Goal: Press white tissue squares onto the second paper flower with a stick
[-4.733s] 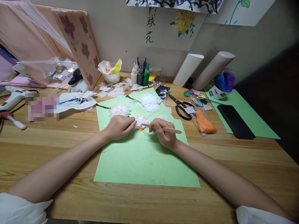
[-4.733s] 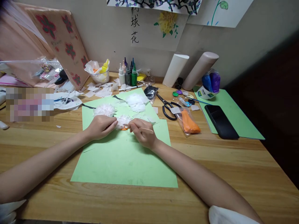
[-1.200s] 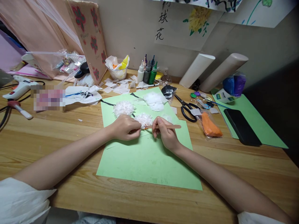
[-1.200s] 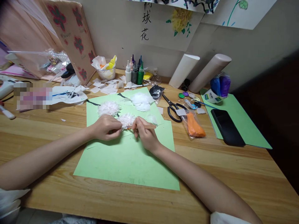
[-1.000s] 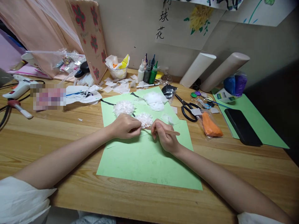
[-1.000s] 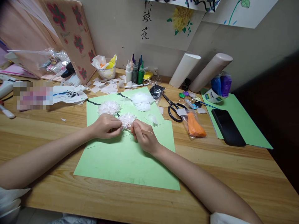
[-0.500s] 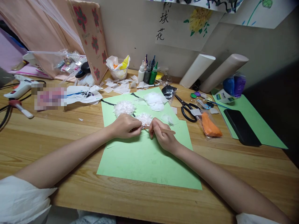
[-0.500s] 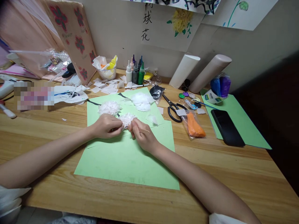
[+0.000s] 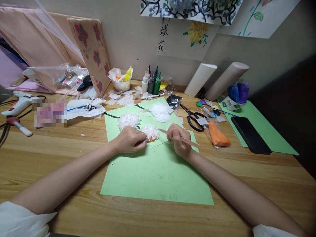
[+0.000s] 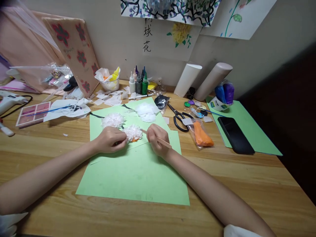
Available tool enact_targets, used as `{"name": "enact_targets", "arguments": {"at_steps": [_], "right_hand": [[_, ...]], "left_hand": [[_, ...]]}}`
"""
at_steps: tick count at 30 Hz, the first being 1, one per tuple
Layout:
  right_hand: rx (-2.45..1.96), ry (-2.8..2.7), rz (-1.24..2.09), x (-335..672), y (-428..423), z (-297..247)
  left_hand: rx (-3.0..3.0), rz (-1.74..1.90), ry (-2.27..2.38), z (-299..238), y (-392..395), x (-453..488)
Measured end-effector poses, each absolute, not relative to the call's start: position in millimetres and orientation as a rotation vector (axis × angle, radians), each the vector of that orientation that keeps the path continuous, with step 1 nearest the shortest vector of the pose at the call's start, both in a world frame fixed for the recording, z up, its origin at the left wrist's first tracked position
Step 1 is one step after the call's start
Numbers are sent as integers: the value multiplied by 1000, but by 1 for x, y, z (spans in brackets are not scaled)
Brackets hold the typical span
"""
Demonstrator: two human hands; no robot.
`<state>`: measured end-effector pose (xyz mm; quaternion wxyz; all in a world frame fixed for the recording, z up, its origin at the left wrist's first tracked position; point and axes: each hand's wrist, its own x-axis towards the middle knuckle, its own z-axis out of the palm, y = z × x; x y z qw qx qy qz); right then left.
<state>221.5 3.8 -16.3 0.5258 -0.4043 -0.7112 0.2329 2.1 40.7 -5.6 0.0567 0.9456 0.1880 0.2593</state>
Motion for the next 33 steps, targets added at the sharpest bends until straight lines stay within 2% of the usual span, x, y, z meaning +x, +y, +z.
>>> {"name": "enact_targets", "arguments": {"at_steps": [6,20,33], "right_hand": [[-1277,-1903,274,241,36,-12],[-1252,-2088,379,242,39,-19],[-1270,-1997,396,244,36,-18]], "left_hand": [[2865,805,563,-7,40,1],[2843,784,519,-5,39,3],[2845,803,516,-6,40,3]]}}
